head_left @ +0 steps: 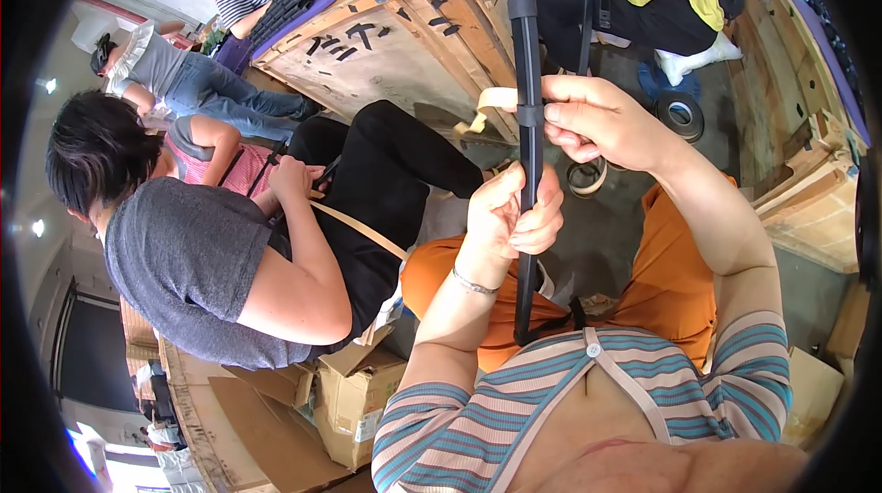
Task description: Assembling a black plastic component by hand-fitting a flexible strip onto the frame.
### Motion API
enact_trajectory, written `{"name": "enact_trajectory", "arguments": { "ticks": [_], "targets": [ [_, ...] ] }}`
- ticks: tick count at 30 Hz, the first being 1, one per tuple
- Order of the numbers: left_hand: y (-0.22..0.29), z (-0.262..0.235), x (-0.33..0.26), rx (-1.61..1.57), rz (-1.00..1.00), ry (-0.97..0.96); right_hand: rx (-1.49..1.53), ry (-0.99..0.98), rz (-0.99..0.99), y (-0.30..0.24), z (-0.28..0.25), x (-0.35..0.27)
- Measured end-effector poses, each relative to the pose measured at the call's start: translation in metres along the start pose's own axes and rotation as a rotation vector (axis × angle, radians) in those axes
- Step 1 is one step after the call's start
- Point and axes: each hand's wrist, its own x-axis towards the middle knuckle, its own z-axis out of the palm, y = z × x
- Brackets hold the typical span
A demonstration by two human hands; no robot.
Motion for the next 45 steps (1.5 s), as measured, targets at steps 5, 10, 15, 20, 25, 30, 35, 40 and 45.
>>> {"name": "enact_trajectory", "arguments": {
  "ticks": [5,10,15,20,25,30,35,40,45],
  "targets": [
    [0.002,0.006,-0.007,0.059,-0.023,0.162,-0.339,0.112,0.01,-0.002,0.012,0.004],
    [-0.005,-0.003,0.004,0.178,-0.078,0.055,-0.243,0.188,0.014,0.003,0.002,-0.009],
    [-0.01,-0.007,-0.01,0.07,-0.072,0.084,-0.186,0.174,0.029,0.013,-0.001,-0.008],
    [-0.019,-0.015,0.001,0.155,-0.137,0.166,-0.217,0.281,-0.044,0.011,-0.034,-0.017],
    [-0.031,-0.025,-0.009,0.283,-0.123,0.141,-0.156,0.496,-0.209,-0.01,-0.063,-0.025],
    [-0.033,-0.019,-0.029,0.286,-0.104,0.175,-0.249,0.394,-0.138,0.004,-0.072,-0.024],
    [-0.025,0.0,-0.021,0.523,0.055,0.284,-0.308,0.482,-0.131,0.0,-0.068,-0.029],
    [-0.008,-0.006,-0.026,0.85,0.277,0.527,-0.37,0.292,0.141,0.016,-0.012,-0.011],
    [-0.004,-0.013,-0.017,0.63,0.35,0.488,-0.351,0.142,0.185,0.01,-0.015,-0.009]
  ]
}}
